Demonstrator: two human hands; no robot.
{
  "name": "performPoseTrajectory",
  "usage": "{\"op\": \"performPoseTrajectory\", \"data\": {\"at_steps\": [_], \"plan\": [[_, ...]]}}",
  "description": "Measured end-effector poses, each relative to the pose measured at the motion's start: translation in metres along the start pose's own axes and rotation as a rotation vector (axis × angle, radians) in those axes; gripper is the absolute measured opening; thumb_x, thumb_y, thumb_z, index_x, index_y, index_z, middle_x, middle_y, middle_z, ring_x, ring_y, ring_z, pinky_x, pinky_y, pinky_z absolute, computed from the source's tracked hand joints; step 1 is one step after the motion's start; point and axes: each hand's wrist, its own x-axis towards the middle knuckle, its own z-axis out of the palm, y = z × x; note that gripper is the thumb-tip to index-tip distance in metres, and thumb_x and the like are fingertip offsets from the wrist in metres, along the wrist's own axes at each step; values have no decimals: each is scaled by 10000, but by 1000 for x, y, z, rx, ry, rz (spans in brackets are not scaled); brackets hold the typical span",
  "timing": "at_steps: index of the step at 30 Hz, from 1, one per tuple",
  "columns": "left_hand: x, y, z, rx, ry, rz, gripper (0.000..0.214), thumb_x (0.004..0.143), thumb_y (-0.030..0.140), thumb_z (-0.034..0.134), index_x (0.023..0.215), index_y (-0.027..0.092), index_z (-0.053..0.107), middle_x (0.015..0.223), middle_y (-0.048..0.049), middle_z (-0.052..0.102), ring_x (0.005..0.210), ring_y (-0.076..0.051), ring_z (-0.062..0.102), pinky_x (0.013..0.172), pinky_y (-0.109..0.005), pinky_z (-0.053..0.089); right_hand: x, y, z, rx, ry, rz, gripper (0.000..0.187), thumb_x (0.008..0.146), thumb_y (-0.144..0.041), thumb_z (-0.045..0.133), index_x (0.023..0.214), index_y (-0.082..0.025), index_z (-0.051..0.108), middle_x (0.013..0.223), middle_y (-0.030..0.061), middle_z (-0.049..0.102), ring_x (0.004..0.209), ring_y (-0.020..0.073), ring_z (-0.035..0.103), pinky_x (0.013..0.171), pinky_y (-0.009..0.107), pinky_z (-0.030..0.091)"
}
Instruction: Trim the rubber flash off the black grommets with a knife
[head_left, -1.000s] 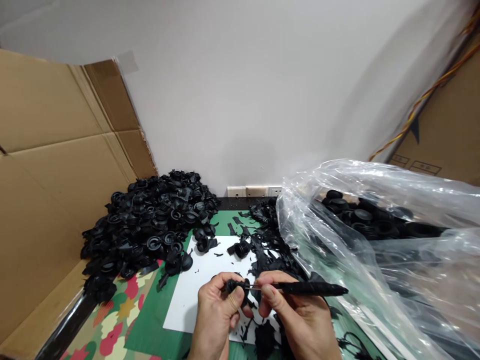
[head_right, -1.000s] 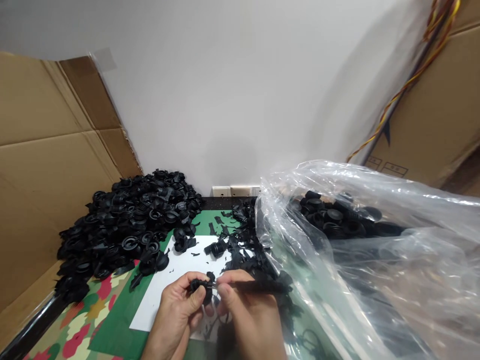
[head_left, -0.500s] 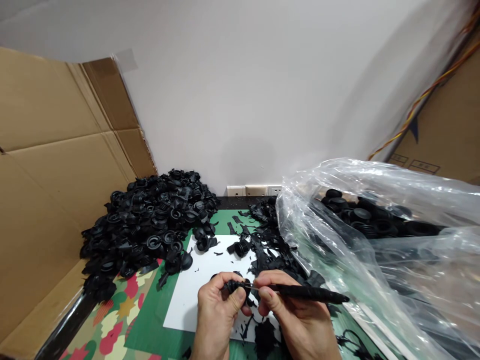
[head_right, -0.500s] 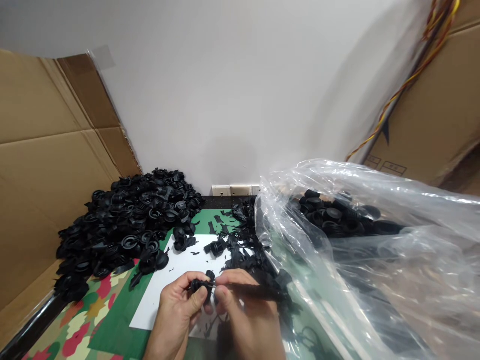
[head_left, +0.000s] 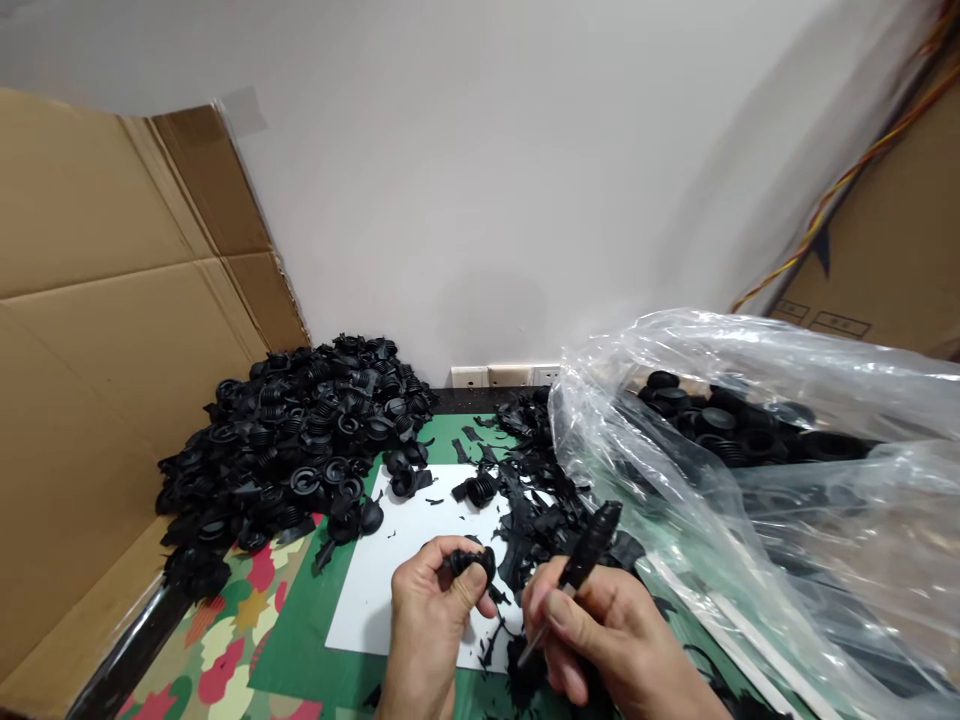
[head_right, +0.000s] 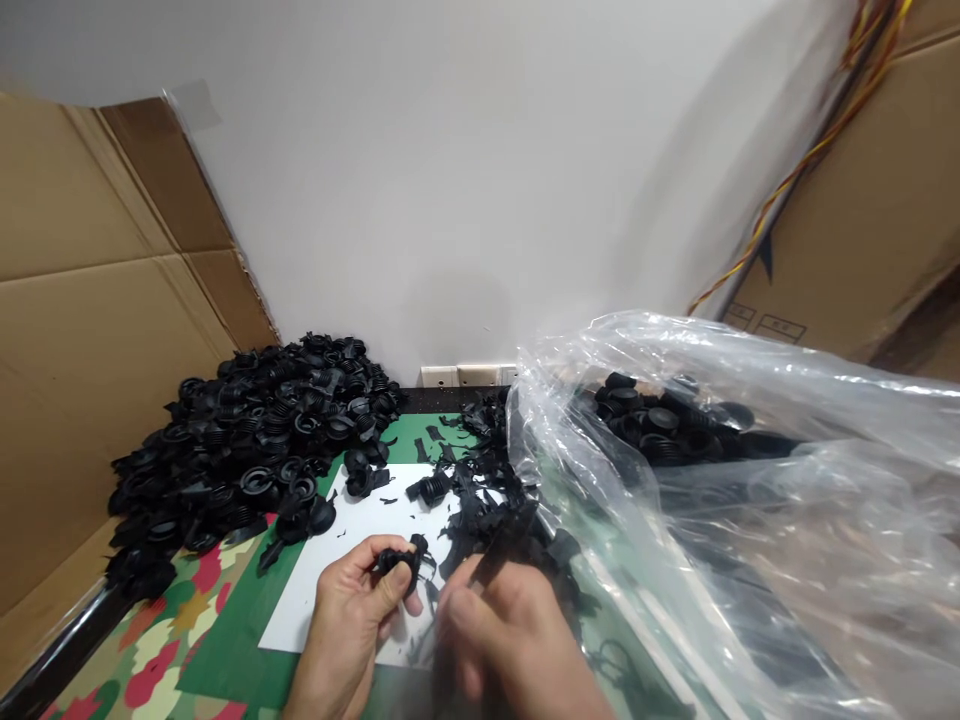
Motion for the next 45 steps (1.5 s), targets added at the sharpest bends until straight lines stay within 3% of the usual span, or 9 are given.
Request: {"op": "performPoseTrajectory", "data": {"at_steps": [4, 10, 14, 18, 21, 27, 32, 38, 45], "plan": [[1, 0, 2, -23, -14, -2, 272, 610, 333, 784, 777, 144, 682, 426, 11, 597, 413, -76, 477, 401, -144, 273, 1, -4, 1, -95, 130, -57, 384, 786, -524, 575, 664, -161, 602, 653, 21, 583, 630, 161, 517, 602, 264, 392], [-1, 6, 3, -50, -31, 59, 264, 579, 301, 817, 750, 144, 690, 519, 17, 619, 471, -97, 535, 467, -176, 383, 14, -6, 15, -273, 320, 9, 335, 708, -508, 617, 708, -173, 597, 570, -23, 508, 521, 135, 416, 478, 242, 324], [0, 4, 3, -131, -76, 72, 282, 564, 279, 835, 772, 139, 706, 616, -5, 658, 530, -108, 564, 535, -198, 449, 24, -3, 23, -270, 291, 8, 288, 694, -443, 615, 607, -175, 557, 511, -42, 465, 470, 103, 347, 443, 228, 273], [1, 1, 4, -180, -69, -4, 335, 571, 300, 833, 844, 151, 709, 608, -1, 643, 474, -86, 542, 374, -139, 335, 26, 7, 24, -30, 244, 85, 322, 713, -479, 612, 659, -169, 546, 503, -49, 478, 392, 58, 234, 376, 208, 139], [2, 1, 4, -172, -62, -12, 344, 579, 316, 824, 859, 156, 703, 619, 4, 634, 442, -77, 533, 341, -136, 303, 24, 11, 26, 106, 207, 124, 352, 704, -501, 641, 683, -163, 541, 514, -33, 523, 379, 43, 231, 376, 198, 109], [-1, 2, 3, -49, -90, 15, 280, 704, 330, 728, 919, 162, 660, 495, 32, 595, 410, -61, 470, 417, -148, 364, 23, 12, 26, 129, 211, 119, 394, 670, -524, 686, 684, -157, 543, 488, -47, 506, 377, 30, 223, 371, 185, 102], [-3, 2, 2, -24, -84, 49, 281, 690, 309, 728, 924, 177, 648, 571, 17, 634, 447, -79, 510, 418, -155, 373, 23, 15, 24, 111, 221, 116, 431, 655, -555, 693, 705, -152, 549, 525, -48, 505, 389, 32, 234, 369, 183, 124], [-5, 5, 0, -71, -63, 21, 294, 626, 255, 760, 900, 172, 692, 605, -3, 669, 433, -79, 524, 406, -158, 375, 22, 16, 24, 86, 246, 89, 434, 654, -567, 693, 705, -159, 555, 485, -96, 371, 404, 47, 212, 372, 188, 150], [-5, 4, 0, -103, -21, -2, 311, 588, 196, 772, 893, 172, 717, 597, -8, 676, 409, -74, 513, 406, -167, 379, 22, 16, 24, 49, 271, 80, 440, 637, -589, 686, 689, -169, 566, 474, -104, 330, 405, 62, 210, 375, 199, 180]]}}
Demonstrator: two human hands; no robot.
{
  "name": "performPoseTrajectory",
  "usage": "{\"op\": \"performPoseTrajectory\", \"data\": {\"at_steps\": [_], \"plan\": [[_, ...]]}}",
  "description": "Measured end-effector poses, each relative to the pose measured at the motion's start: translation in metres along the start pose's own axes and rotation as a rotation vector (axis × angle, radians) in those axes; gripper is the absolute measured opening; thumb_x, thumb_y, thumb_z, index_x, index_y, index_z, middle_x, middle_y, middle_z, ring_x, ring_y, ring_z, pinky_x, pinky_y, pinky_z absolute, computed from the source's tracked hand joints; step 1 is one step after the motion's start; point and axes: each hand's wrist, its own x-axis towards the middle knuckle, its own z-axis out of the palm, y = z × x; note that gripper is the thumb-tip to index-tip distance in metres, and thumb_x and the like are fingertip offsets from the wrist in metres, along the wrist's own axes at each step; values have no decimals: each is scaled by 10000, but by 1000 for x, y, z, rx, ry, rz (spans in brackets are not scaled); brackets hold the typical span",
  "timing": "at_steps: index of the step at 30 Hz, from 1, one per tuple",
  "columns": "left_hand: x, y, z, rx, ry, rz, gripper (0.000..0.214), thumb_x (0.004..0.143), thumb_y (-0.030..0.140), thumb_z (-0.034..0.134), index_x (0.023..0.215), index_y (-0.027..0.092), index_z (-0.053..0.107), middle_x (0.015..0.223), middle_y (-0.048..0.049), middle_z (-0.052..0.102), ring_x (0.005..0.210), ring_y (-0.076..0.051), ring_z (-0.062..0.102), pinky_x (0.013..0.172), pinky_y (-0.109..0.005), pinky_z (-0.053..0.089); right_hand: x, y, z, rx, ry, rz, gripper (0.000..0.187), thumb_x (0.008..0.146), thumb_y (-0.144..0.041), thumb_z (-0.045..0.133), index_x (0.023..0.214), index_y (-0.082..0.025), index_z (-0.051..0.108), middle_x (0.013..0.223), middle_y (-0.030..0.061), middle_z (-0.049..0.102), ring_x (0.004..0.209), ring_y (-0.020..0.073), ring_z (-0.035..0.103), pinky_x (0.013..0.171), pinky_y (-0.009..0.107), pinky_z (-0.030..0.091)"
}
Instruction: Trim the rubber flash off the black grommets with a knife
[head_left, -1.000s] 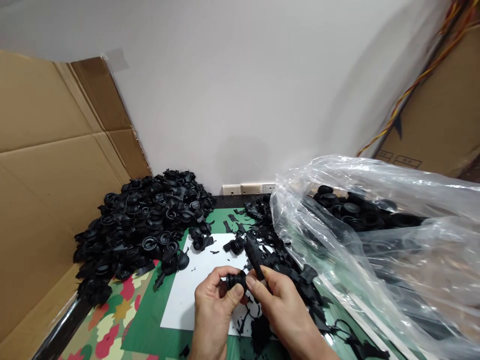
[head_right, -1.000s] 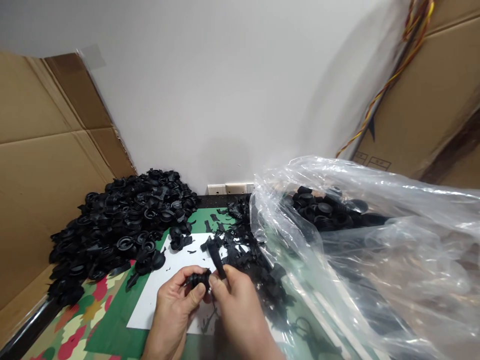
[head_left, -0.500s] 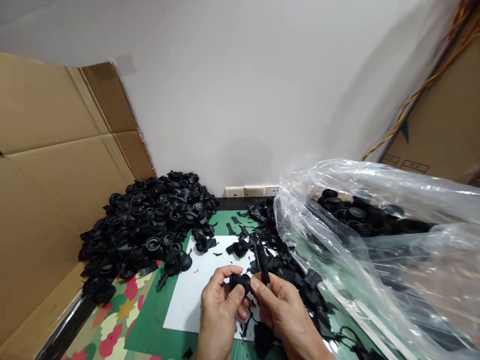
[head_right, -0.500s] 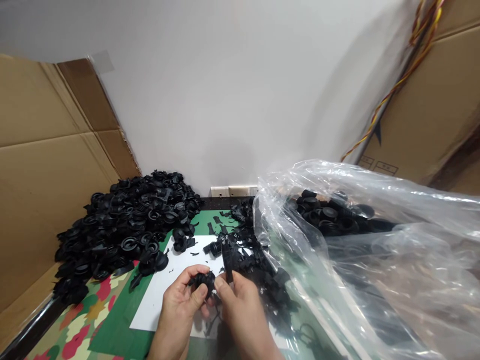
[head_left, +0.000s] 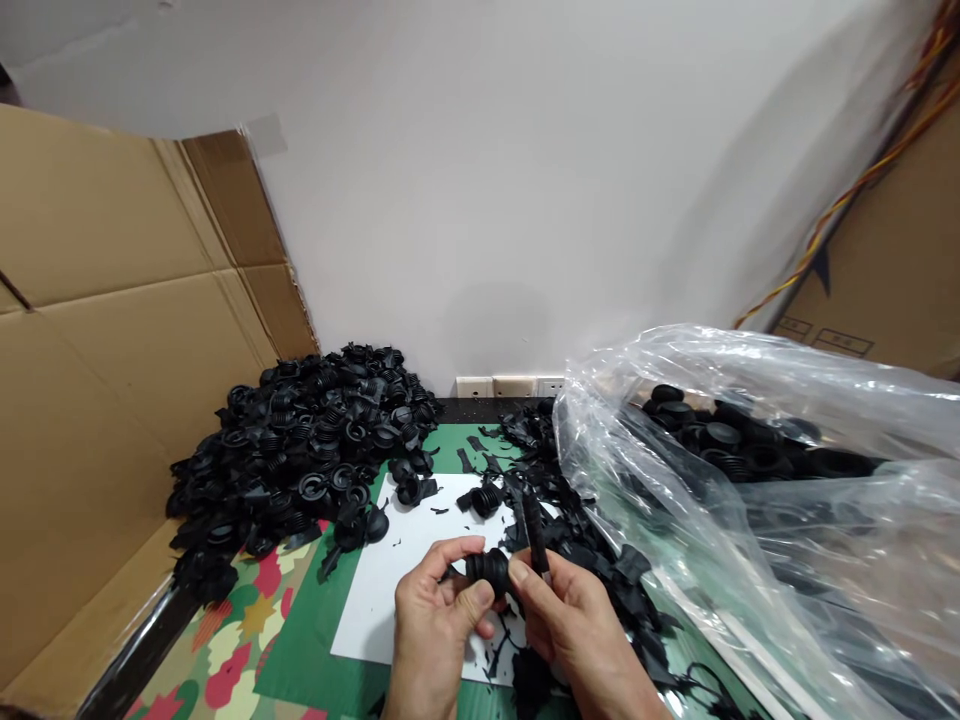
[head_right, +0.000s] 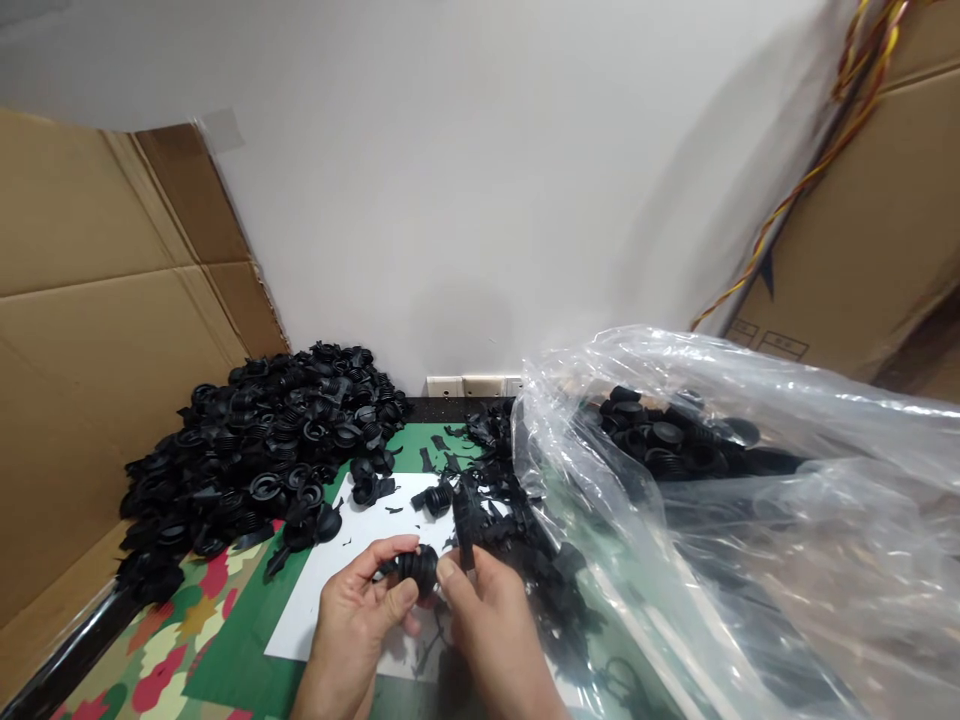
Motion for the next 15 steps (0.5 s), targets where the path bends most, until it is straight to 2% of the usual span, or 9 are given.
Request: {"op": "performPoseTrajectory", "data": {"at_steps": [9, 15], "plan": [[-1, 0, 2, -29, 69, 82, 298, 549, 247, 804, 824, 148, 748, 531, -7, 637, 470, -115, 555, 396, -171, 366, -2, 0, 2, -48, 54, -48, 411, 647, -572, 681, 643, -174, 578, 454, -86, 363, 407, 77, 269, 380, 207, 191], [1, -5, -5, 20, 55, 106, 285, 589, 300, 801, 814, 150, 712, 526, -2, 632, 458, -99, 529, 393, -153, 305, 0, 9, 0, -66, -3, -39, 423, 653, -590, 676, 680, -178, 584, 428, -101, 320, 371, 68, 243, 358, 201, 196]]}}
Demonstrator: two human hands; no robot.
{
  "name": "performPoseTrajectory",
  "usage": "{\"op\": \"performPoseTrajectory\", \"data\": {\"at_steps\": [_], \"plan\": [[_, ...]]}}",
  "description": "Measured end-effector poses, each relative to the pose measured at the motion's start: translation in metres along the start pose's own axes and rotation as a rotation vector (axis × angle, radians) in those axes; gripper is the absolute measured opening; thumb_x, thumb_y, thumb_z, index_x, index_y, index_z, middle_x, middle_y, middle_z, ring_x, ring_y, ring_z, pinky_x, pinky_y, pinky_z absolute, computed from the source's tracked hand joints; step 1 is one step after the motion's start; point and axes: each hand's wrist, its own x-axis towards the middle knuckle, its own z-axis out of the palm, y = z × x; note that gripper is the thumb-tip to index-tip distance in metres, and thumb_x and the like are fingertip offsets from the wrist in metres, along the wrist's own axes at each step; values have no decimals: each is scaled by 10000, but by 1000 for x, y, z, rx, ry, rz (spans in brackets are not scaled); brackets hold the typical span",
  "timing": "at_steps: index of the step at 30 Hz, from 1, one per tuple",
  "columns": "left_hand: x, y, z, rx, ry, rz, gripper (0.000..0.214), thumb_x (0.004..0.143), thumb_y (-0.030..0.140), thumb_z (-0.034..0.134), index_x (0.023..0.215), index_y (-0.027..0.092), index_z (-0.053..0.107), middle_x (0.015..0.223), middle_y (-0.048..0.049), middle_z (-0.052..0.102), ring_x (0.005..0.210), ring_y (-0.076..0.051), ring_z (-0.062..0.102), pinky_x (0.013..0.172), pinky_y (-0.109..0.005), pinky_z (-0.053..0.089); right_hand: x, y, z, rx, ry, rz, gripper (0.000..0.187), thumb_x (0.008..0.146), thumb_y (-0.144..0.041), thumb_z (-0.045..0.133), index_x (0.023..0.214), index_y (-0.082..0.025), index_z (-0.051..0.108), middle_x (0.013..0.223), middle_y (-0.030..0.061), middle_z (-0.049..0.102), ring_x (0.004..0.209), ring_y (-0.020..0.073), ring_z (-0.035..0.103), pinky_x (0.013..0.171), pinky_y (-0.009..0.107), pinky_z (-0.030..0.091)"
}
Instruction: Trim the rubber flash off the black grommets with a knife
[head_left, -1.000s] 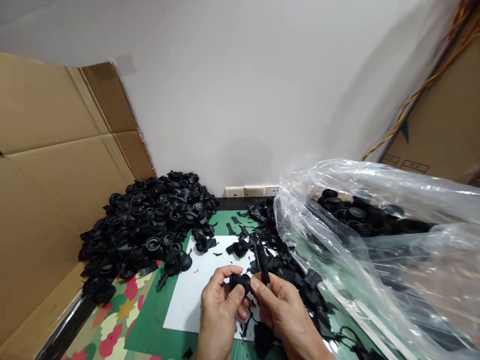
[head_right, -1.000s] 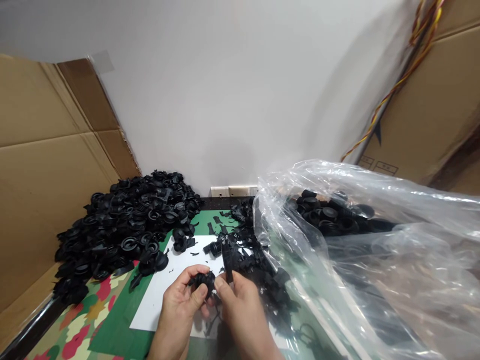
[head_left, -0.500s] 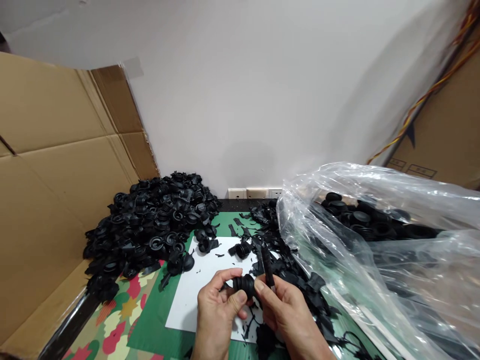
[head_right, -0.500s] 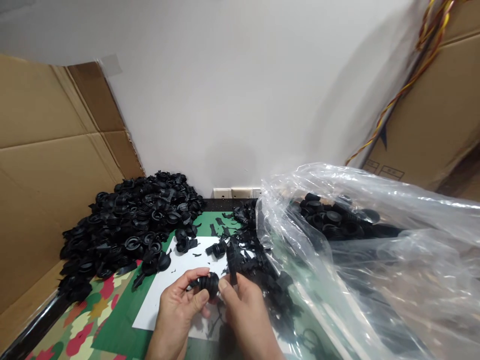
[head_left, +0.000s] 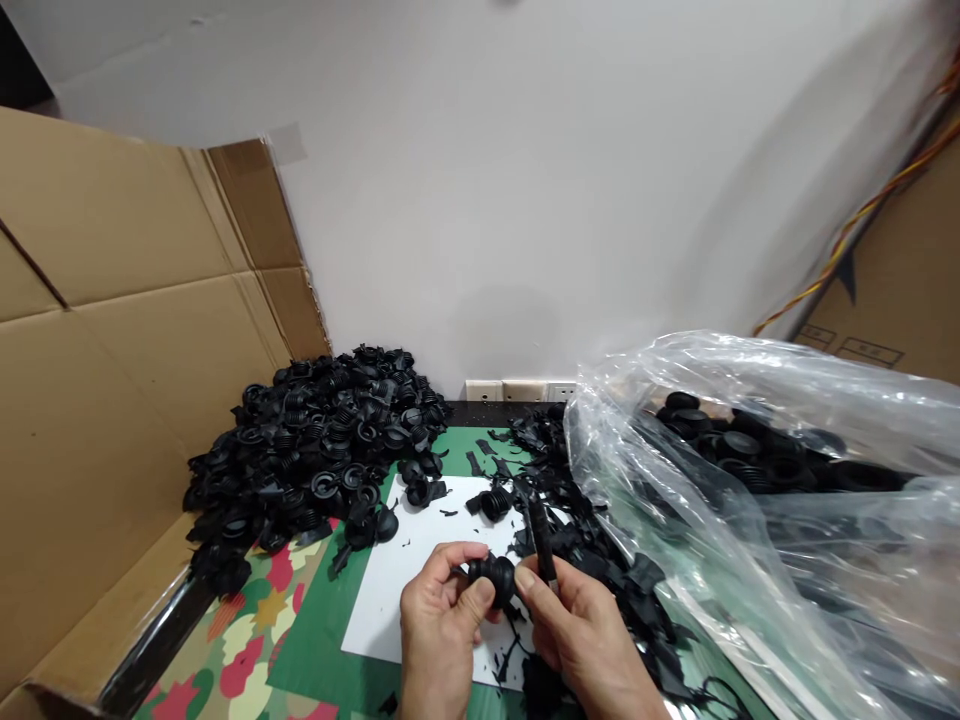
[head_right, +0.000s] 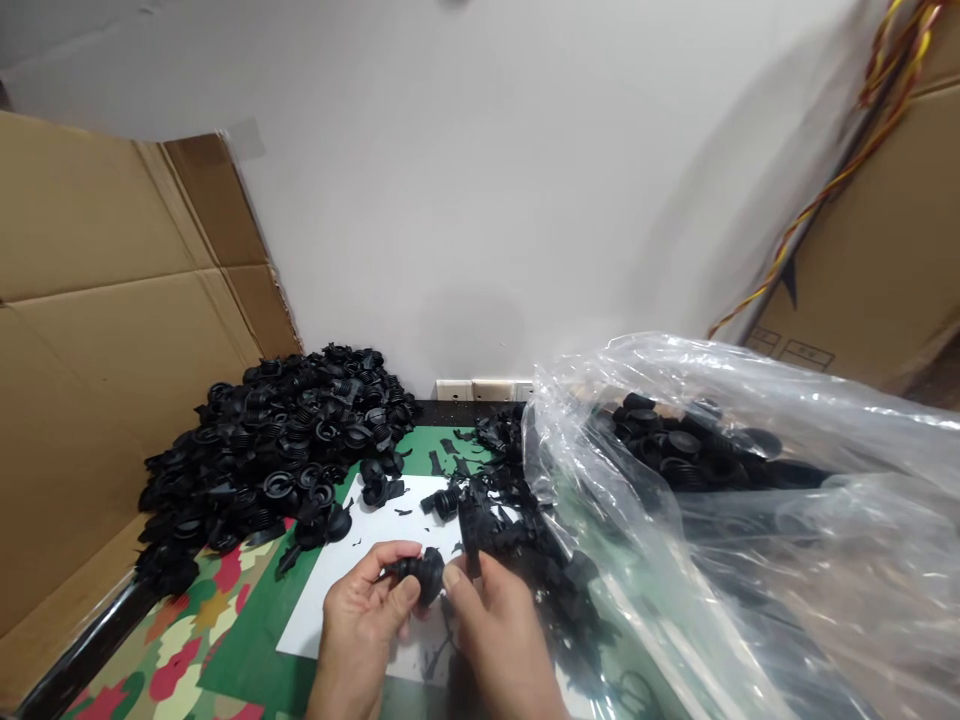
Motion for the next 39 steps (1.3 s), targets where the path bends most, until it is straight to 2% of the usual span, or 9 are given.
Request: {"op": "performPoseTrajectory", "data": {"at_steps": [6, 10, 14, 19, 21, 23, 28, 35, 39], "plan": [[1, -4, -2, 8, 1, 92, 219, 621, 303, 770, 763, 160, 685, 561, 18, 595, 488, -104, 499, 449, -185, 373, 4, 10, -2, -59, 10, -45, 433, 668, -609, 654, 672, -182, 584, 416, -93, 341, 358, 70, 255, 343, 200, 192], [3, -3, -1, 71, 5, 141, 124, 621, 215, 738, 724, 166, 688, 624, 18, 589, 506, -104, 482, 492, -202, 403, 5, 12, -2, -82, 8, -47, 431, 672, -611, 649, 674, -183, 592, 409, -94, 348, 357, 79, 277, 360, 210, 238], [3, 1, 0, 149, 5, 165, 105, 592, 126, 697, 688, 168, 697, 694, -8, 616, 599, -142, 527, 564, -225, 437, 1, 6, -1, -129, 98, -89, 434, 675, -606, 649, 693, -174, 616, 420, -83, 380, 390, 98, 327, 403, 225, 291], [2, 4, 1, 169, 10, 172, 116, 572, 95, 661, 652, 168, 702, 694, -14, 616, 618, -156, 545, 567, -228, 439, -10, -16, -11, -142, 239, -178, 450, 687, -614, 635, 807, -182, 680, 679, 27, 626, 641, 194, 546, 602, 274, 431], [1, 4, 2, 169, 6, 168, 131, 565, 85, 651, 652, 166, 705, 696, -16, 613, 620, -156, 542, 562, -227, 436, -14, -22, -16, -167, 274, -255, 438, 677, -618, 639, 779, -198, 713, 821, 59, 666, 773, 238, 574, 682, 292, 439], [1, 4, 3, 171, -3, 163, 134, 560, 84, 647, 650, 165, 706, 691, -15, 608, 610, -153, 536, 550, -225, 431, -15, -24, -19, -182, 303, -301, 443, 675, -623, 637, 777, -205, 740, 831, 66, 668, 788, 247, 571, 682, 297, 433], [0, 3, 2, 173, -36, 152, 122, 582, 93, 652, 666, 167, 701, 697, -9, 599, 602, -147, 529, 541, -224, 432, -12, -13, -20, -57, 192, -183, 382, 628, -538, 730, 793, -194, 718, 494, -13, 563, 508, 173, 513, 512, 273, 409], [1, 2, 1, 172, -66, 144, 137, 594, 77, 639, 685, 165, 692, 725, -11, 593, 627, -148, 529, 565, -231, 432, -7, -8, -15, 58, 197, -189, 255, 573, -386, 808, 713, -194, 717, 736, 25, 679, 562, 160, 592, 567, 277, 488], [0, 2, 2, 178, -79, 160, 141, 605, 77, 635, 693, 170, 694, 749, -16, 594, 654, -157, 540, 586, -238, 435, -6, -4, -14, 84, 166, -116, 271, 605, -385, 799, 750, -173, 711, 611, 22, 673, 558, 180, 624, 570, 280, 504]]}}
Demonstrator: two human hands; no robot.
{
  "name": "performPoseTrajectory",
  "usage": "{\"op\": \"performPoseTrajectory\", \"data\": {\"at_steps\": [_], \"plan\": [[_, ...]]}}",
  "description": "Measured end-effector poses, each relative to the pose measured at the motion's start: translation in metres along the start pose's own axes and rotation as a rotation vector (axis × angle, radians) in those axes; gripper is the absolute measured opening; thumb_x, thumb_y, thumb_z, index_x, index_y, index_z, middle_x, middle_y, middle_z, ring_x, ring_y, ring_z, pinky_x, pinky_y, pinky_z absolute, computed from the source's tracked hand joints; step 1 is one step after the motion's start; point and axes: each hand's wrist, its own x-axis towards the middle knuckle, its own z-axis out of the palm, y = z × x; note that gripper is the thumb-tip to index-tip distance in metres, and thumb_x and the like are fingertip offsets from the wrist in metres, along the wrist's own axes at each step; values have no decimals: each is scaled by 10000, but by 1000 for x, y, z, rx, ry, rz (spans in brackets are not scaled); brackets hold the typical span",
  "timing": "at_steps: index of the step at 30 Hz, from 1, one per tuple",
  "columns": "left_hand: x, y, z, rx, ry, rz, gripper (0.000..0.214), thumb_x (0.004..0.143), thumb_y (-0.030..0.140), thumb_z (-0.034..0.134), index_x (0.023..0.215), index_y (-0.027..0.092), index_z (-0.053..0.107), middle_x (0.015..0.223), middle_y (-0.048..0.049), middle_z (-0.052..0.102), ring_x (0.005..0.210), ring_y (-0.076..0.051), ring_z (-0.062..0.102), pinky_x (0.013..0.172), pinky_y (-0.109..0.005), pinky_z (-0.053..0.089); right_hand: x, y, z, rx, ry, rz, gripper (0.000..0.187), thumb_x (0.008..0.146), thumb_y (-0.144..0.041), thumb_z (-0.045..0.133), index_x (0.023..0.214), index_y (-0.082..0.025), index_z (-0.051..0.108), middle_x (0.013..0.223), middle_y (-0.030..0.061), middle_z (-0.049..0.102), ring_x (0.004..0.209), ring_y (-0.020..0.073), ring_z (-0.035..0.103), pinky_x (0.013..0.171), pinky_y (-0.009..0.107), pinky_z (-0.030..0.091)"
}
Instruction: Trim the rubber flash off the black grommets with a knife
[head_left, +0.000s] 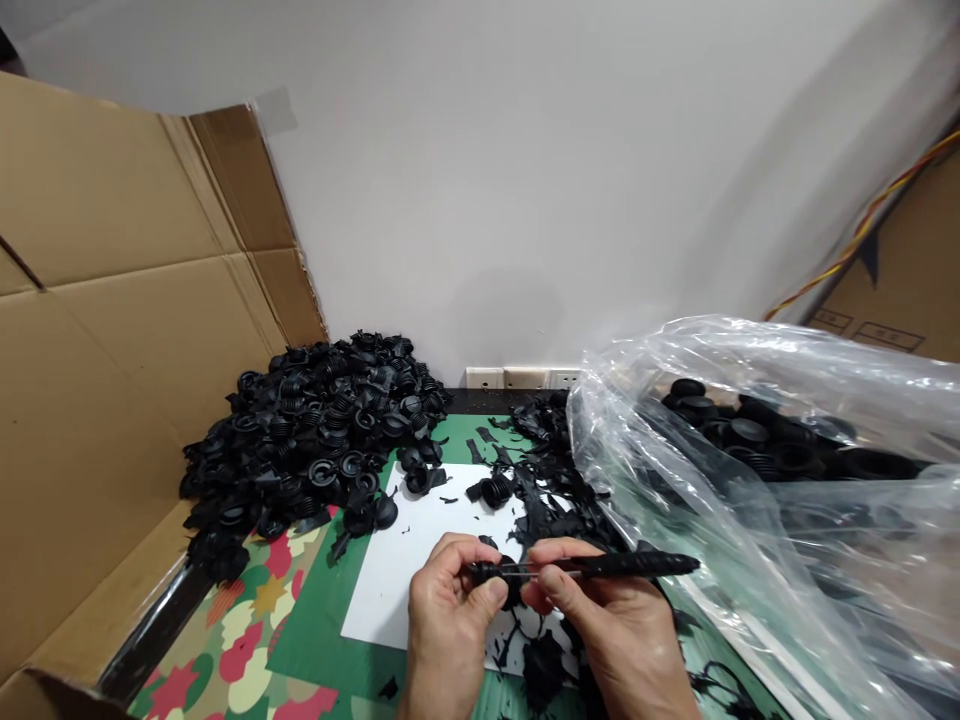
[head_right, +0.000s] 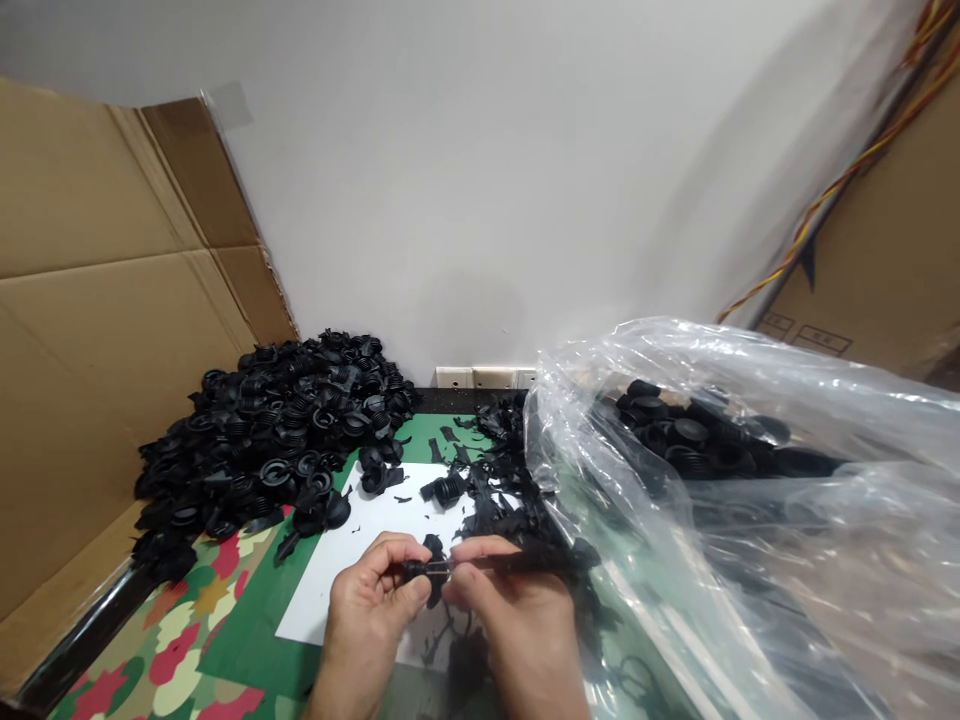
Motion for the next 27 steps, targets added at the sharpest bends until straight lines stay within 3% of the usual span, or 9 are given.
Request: {"op": "performPoseTrajectory", "data": {"at_steps": [12, 17, 19, 23, 25, 27], "plan": [[1, -2, 0, -39, -9, 14, 147, 597, 78, 640, 690, 176, 698, 746, -12, 590, 662, -157, 552, 583, -234, 440, 1, 8, -2, -99, -23, -60, 279, 651, -410, 752, 765, -162, 696, 592, 35, 688, 556, 198, 638, 553, 279, 514], [0, -4, 0, -41, -3, 0, 160, 601, 74, 636, 694, 188, 696, 741, -3, 597, 658, -152, 561, 595, -235, 448, -2, 4, 4, -188, 49, -200, 223, 658, -402, 734, 705, -187, 693, 532, 13, 649, 527, 189, 597, 542, 276, 467], [-1, -3, 1, -25, -2, 39, 155, 609, 77, 635, 692, 191, 698, 745, -6, 604, 685, -162, 571, 614, -237, 456, -4, 1, 10, -144, 37, -156, 261, 664, -435, 727, 670, -179, 679, 487, 7, 619, 495, 171, 558, 520, 268, 436], [-2, -2, 1, 23, 8, 97, 146, 624, 83, 632, 695, 192, 699, 754, -17, 616, 721, -179, 583, 622, -239, 464, -6, -6, 17, 138, -132, 125, 410, 614, -546, 740, 615, -153, 622, 334, -43, 476, 365, 99, 398, 432, 229, 333], [-2, -3, 1, 28, 17, 90, 140, 618, 85, 635, 689, 188, 698, 741, -16, 619, 696, -174, 579, 611, -239, 461, -6, -7, 14, 181, -132, 155, 429, 604, -559, 744, 627, -151, 613, 330, -55, 458, 363, 89, 377, 426, 219, 310], [-2, -3, 0, 18, 26, 72, 136, 604, 87, 642, 682, 184, 698, 727, -13, 618, 665, -166, 571, 593, -237, 456, -3, -7, 8, 90, -44, 97, 413, 634, -548, 731, 670, -151, 625, 373, -43, 503, 397, 99, 417, 435, 217, 320]]}}
